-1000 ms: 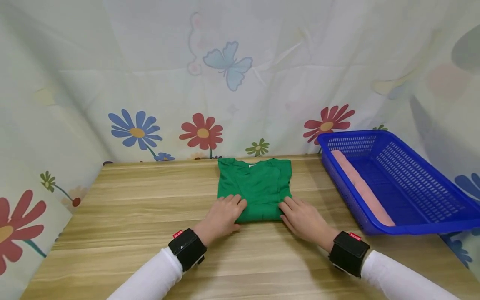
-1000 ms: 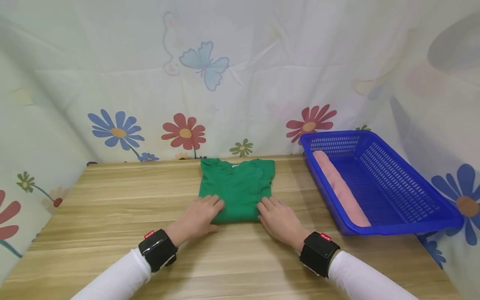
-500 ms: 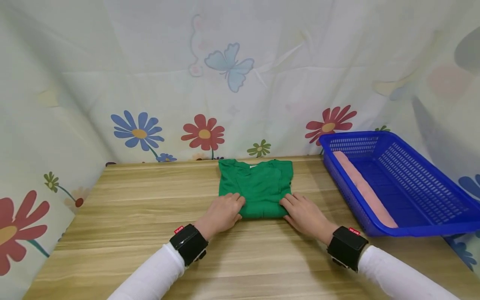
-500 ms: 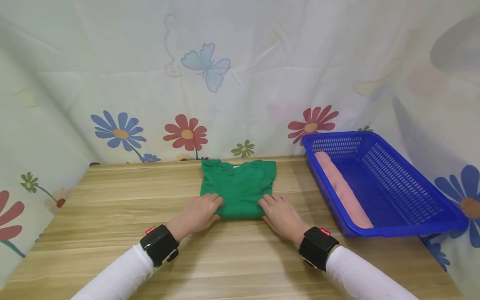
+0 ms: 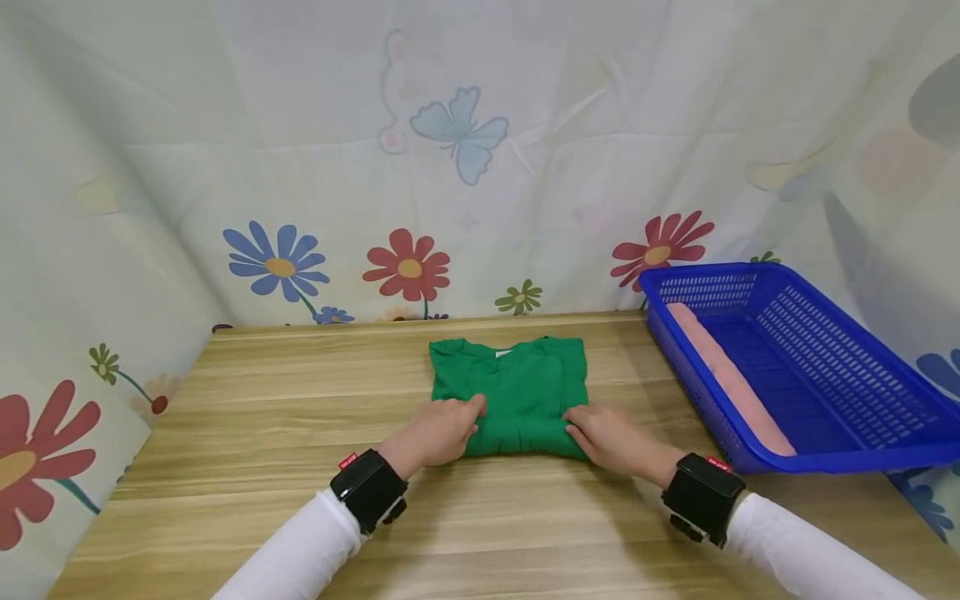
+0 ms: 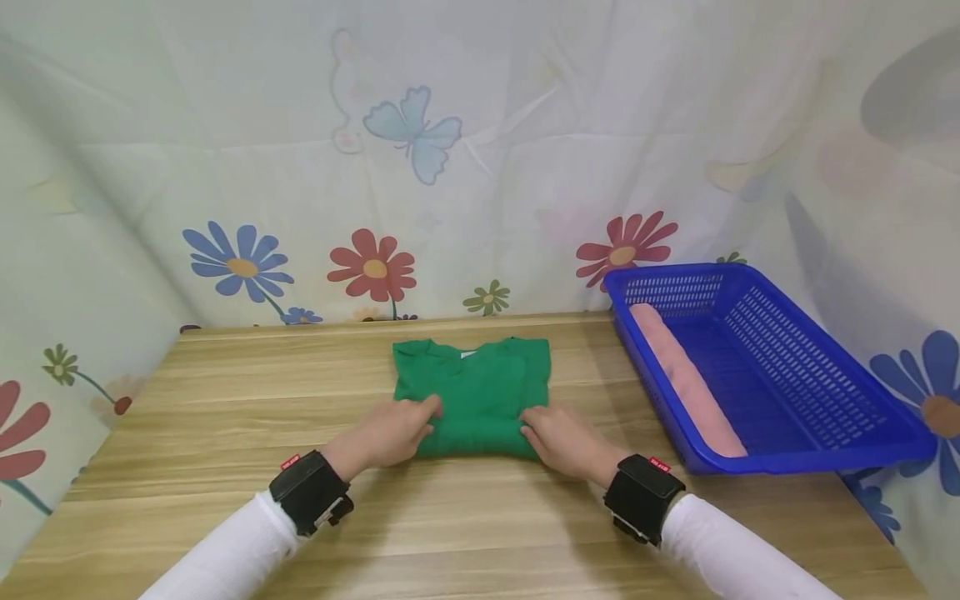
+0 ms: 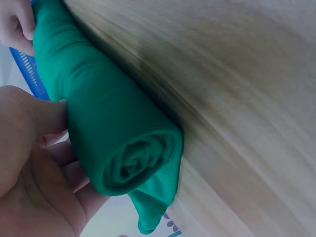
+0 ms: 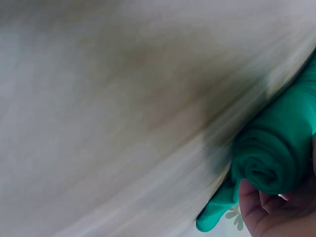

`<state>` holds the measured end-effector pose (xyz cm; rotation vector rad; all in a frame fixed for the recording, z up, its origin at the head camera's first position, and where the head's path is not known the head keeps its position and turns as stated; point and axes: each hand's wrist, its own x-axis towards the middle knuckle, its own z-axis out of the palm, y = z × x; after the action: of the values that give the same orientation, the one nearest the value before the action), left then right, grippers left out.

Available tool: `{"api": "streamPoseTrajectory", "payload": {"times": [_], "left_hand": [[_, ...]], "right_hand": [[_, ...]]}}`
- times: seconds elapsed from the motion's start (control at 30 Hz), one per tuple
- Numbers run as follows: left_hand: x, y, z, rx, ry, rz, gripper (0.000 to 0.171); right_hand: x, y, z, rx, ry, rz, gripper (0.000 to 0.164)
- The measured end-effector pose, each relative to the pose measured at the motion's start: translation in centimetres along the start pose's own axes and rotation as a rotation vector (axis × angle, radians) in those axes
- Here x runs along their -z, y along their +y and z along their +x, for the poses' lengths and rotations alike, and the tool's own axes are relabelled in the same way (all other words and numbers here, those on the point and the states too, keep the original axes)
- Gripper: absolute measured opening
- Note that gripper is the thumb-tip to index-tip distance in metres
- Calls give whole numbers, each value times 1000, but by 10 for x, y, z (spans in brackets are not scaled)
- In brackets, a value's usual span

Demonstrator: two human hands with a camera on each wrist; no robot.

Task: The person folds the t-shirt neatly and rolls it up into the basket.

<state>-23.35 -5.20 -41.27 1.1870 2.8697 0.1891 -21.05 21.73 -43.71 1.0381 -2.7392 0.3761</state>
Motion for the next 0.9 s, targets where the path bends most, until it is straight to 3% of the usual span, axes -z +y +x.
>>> {"api": "streamPoseTrajectory", "payload": {"times": [0.13, 0.3, 0.37, 0.53, 0.6, 0.77, 0.9], "left_hand": [[-3, -1, -1, 11, 19, 11, 13], [-4, -2, 3, 0, 181, 117, 17], [-4, -1, 5, -12, 237, 160, 18], [-7, 4, 7, -47, 309, 217, 9], [-9, 5, 7, -58, 332, 232, 9], [-12, 2, 3, -64, 336, 244, 7], [-8, 2, 1, -48, 272, 219, 13]], "right_hand": [[-1, 1, 2, -3, 19, 84, 7], [-2, 3, 6, 13, 74, 90, 18], [-1, 3, 8, 15, 94, 18, 18], [-5, -2, 13, 79, 176, -255, 7], [-7, -6, 14, 101, 206, -314, 8], [-8, -13, 10, 92, 208, -372, 16], [-9, -13, 9, 67, 148, -410, 28]]}}
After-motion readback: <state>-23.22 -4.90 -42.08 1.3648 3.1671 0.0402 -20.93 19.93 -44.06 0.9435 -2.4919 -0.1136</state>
